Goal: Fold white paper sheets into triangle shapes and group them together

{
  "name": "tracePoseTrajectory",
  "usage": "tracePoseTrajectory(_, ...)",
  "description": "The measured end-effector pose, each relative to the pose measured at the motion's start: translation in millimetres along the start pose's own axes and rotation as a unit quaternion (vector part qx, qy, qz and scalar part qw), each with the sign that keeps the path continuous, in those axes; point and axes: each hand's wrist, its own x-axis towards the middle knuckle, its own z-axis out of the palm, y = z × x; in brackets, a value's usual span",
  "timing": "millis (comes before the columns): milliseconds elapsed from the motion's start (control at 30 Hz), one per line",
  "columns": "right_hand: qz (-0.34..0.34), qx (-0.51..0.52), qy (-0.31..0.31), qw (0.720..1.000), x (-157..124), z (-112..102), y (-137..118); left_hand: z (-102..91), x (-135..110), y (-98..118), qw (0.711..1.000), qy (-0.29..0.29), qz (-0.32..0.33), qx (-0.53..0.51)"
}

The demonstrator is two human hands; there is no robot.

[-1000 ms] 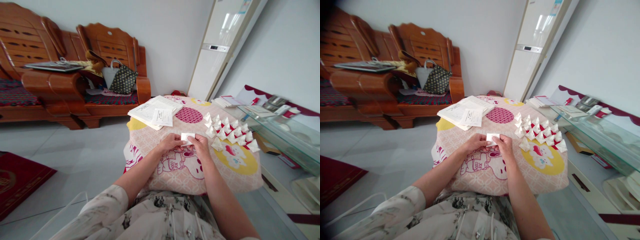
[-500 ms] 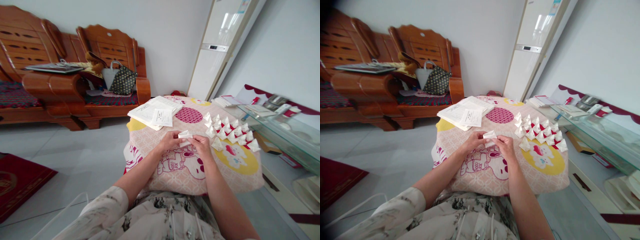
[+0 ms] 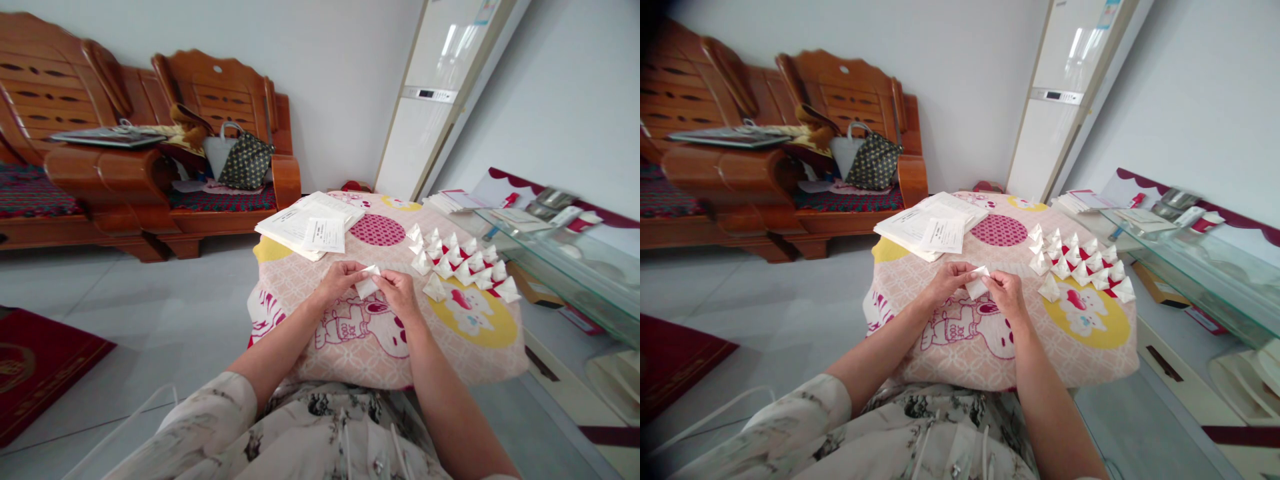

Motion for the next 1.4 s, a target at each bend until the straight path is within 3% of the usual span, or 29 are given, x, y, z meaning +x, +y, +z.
tracePoseTrajectory(367, 0.011, 0.036, 0.037, 0.999, 0.5, 3.8, 0.9, 6.6, -1.2, -2.2, 0.998, 0.039, 0.038, -0.013)
tracePoseTrajectory(1133, -0.024, -0.007, 0.042, 0.999, 0.9, 8.6, -1.1, 8.1, -1.9, -1.1, 0.991, 0.083, 0.089, 0.061)
tracePoseTrajectory(1333, 0.011, 0.097, 0.131, 0.987, 3.1, 9.0, 1.0, 6.7, -1.0, -0.5, 0.986, 0.131, 0.104, 0.02)
tracePoseTrajectory(1400, 0.023, 0.113, 0.134, 0.984, 3.7, 8.3, 1.8, 6.2, -1.0, -0.9, 0.985, 0.131, 0.107, 0.01)
